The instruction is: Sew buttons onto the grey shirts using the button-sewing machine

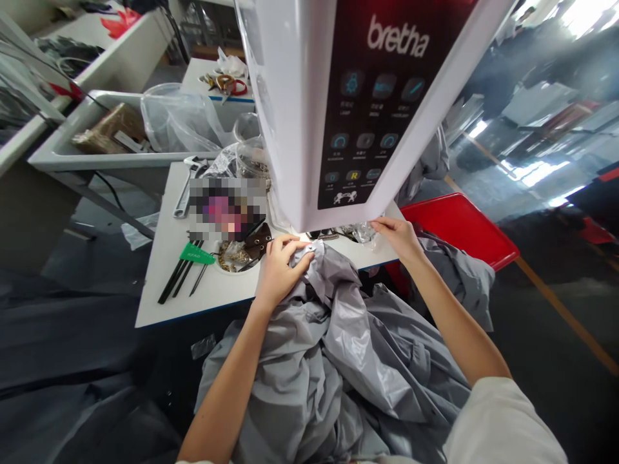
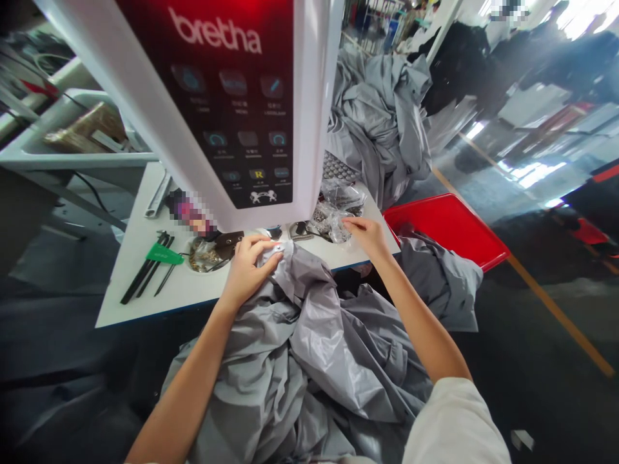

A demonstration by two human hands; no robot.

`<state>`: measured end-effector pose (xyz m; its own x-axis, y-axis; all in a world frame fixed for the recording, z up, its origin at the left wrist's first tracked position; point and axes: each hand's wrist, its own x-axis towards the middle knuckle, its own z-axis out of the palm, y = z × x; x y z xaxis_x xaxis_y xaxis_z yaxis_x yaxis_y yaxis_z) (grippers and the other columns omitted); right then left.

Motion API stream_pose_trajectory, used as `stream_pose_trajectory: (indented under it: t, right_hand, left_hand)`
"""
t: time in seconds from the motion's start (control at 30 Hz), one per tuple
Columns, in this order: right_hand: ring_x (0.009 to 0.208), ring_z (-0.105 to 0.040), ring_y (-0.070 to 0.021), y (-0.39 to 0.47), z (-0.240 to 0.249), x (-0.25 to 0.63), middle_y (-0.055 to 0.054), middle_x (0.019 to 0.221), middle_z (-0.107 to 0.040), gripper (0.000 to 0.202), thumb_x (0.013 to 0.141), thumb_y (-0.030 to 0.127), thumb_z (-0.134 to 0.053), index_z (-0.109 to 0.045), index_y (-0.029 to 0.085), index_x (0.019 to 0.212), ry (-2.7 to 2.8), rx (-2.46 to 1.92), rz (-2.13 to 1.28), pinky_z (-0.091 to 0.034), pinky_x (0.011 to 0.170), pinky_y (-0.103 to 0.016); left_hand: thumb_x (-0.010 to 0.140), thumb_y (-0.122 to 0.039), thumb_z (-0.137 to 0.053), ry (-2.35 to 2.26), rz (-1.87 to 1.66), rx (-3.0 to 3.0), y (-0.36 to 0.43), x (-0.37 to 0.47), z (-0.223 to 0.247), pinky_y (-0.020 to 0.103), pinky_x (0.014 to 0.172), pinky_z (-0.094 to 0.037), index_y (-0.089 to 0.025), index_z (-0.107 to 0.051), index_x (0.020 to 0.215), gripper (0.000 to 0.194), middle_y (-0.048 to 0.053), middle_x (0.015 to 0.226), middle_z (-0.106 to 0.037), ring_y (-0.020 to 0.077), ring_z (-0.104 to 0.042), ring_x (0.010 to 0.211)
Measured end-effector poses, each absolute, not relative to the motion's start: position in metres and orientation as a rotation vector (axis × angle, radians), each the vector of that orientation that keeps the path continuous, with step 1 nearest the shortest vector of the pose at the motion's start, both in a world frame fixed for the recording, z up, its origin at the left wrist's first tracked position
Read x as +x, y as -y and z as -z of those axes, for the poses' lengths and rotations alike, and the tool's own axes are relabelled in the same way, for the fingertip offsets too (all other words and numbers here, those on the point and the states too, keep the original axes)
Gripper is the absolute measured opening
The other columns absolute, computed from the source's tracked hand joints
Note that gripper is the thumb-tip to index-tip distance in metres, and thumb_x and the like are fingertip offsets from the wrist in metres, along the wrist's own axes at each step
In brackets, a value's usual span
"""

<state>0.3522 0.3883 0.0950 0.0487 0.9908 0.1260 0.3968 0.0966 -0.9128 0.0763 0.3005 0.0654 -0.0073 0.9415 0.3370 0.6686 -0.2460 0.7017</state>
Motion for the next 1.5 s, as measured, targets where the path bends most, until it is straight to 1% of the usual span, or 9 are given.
stream_pose_trajectory:
  t: [0.13, 0.27, 0.33, 0.47, 0.63, 0.77, 1.0, 1.33, 1.5]
  right_hand:
    - [0.079, -0.066, -0.0193, -0.379, -0.097, 0.349, -0.005, 0.085, -0.074, 0.028, 0.069, 0.037, -0.069, -0.076, 0.019, 0.088, 1.439, -1.446, -0.783, -0.053, 0.080, -0.036]
    - [0.073, -0.065, -0.0182, -0.385, -0.089, 0.351, -0.006, 0.082, -0.073, 0.023, 0.071, 0.031, -0.063, -0.075, 0.017, 0.083, 1.579, -1.481, -0.580, -0.052, 0.077, -0.035]
    - [0.070, -0.063, -0.0178, -0.391, -0.083, 0.351, -0.005, 0.080, -0.072, 0.021, 0.070, 0.029, -0.061, -0.074, 0.016, 0.080, 1.654, -1.494, -0.531, -0.051, 0.073, -0.034]
    - [0.070, -0.064, -0.0184, -0.396, -0.076, 0.348, -0.005, 0.077, -0.072, 0.019, 0.068, 0.028, -0.062, -0.073, 0.016, 0.078, 1.655, -1.491, -0.629, -0.051, 0.071, -0.033]
    - [0.071, -0.065, -0.0187, -0.396, -0.077, 0.350, -0.006, 0.078, -0.072, 0.023, 0.069, 0.030, -0.063, -0.073, 0.015, 0.083, 1.622, -1.493, -0.738, -0.051, 0.072, -0.033]
    - [0.071, -0.066, -0.0181, -0.395, -0.078, 0.353, -0.006, 0.080, -0.073, 0.023, 0.069, 0.029, -0.064, -0.073, 0.014, 0.083, 1.643, -1.521, -0.746, -0.052, 0.074, -0.032]
    - [0.071, -0.067, -0.0179, -0.395, -0.077, 0.353, -0.004, 0.078, -0.073, 0.018, 0.064, 0.024, -0.065, -0.072, 0.015, 0.078, 1.610, -1.531, -0.803, -0.052, 0.071, -0.029]
    - [0.071, -0.067, -0.0181, -0.395, -0.074, 0.357, -0.004, 0.076, -0.072, 0.017, 0.065, 0.025, -0.064, -0.071, 0.016, 0.077, 1.638, -1.517, -0.783, -0.052, 0.070, -0.030]
    - [0.070, -0.066, -0.0181, -0.394, -0.074, 0.356, -0.004, 0.074, -0.071, 0.017, 0.064, 0.026, -0.064, -0.071, 0.016, 0.076, 1.637, -1.521, -0.794, -0.051, 0.066, -0.029]
  left_hand:
    - [0.085, -0.038, -0.060, -1.673, -1.121, 1.929, -0.301, 0.077, -0.065, 0.034, 0.099, -0.038, -0.027, -0.066, 0.104, 0.023, 0.004, 0.114, -0.057, 0.0212, -0.049, 0.111]
    - [0.084, -0.038, -0.061, -1.680, -1.111, 1.923, -0.301, 0.077, -0.065, 0.033, 0.098, -0.039, -0.027, -0.066, 0.104, 0.023, 0.004, 0.115, -0.057, 0.0211, -0.050, 0.110]
    - [0.084, -0.037, -0.061, -1.675, -1.112, 1.921, -0.301, 0.076, -0.065, 0.034, 0.098, -0.039, -0.027, -0.066, 0.104, 0.023, 0.004, 0.115, -0.057, 0.0210, -0.050, 0.110]
    - [0.084, -0.036, -0.061, -1.653, -1.117, 1.926, -0.301, 0.076, -0.065, 0.034, 0.100, -0.037, -0.027, -0.066, 0.104, 0.022, 0.004, 0.115, -0.056, 0.0211, -0.049, 0.111]
    - [0.085, -0.037, -0.060, -1.670, -1.109, 1.919, -0.301, 0.076, -0.065, 0.034, 0.100, -0.037, -0.027, -0.066, 0.105, 0.023, 0.004, 0.115, -0.056, 0.0210, -0.049, 0.111]
    - [0.085, -0.037, -0.060, -1.671, -1.112, 1.925, -0.301, 0.076, -0.064, 0.034, 0.099, -0.038, -0.027, -0.066, 0.105, 0.023, 0.003, 0.114, -0.057, 0.0208, -0.049, 0.110]
    - [0.084, -0.037, -0.061, -1.675, -1.129, 1.928, -0.301, 0.076, -0.064, 0.033, 0.098, -0.038, -0.027, -0.067, 0.104, 0.023, 0.003, 0.113, -0.057, 0.0205, -0.050, 0.109]
    - [0.084, -0.039, -0.061, -1.673, -1.150, 1.939, -0.301, 0.076, -0.062, 0.033, 0.099, -0.038, -0.026, -0.067, 0.104, 0.024, 0.003, 0.114, -0.056, 0.0204, -0.050, 0.109]
    - [0.084, -0.039, -0.061, -1.669, -1.148, 1.946, -0.301, 0.076, -0.063, 0.034, 0.099, -0.038, -0.026, -0.067, 0.104, 0.024, 0.004, 0.113, -0.056, 0.0206, -0.051, 0.109]
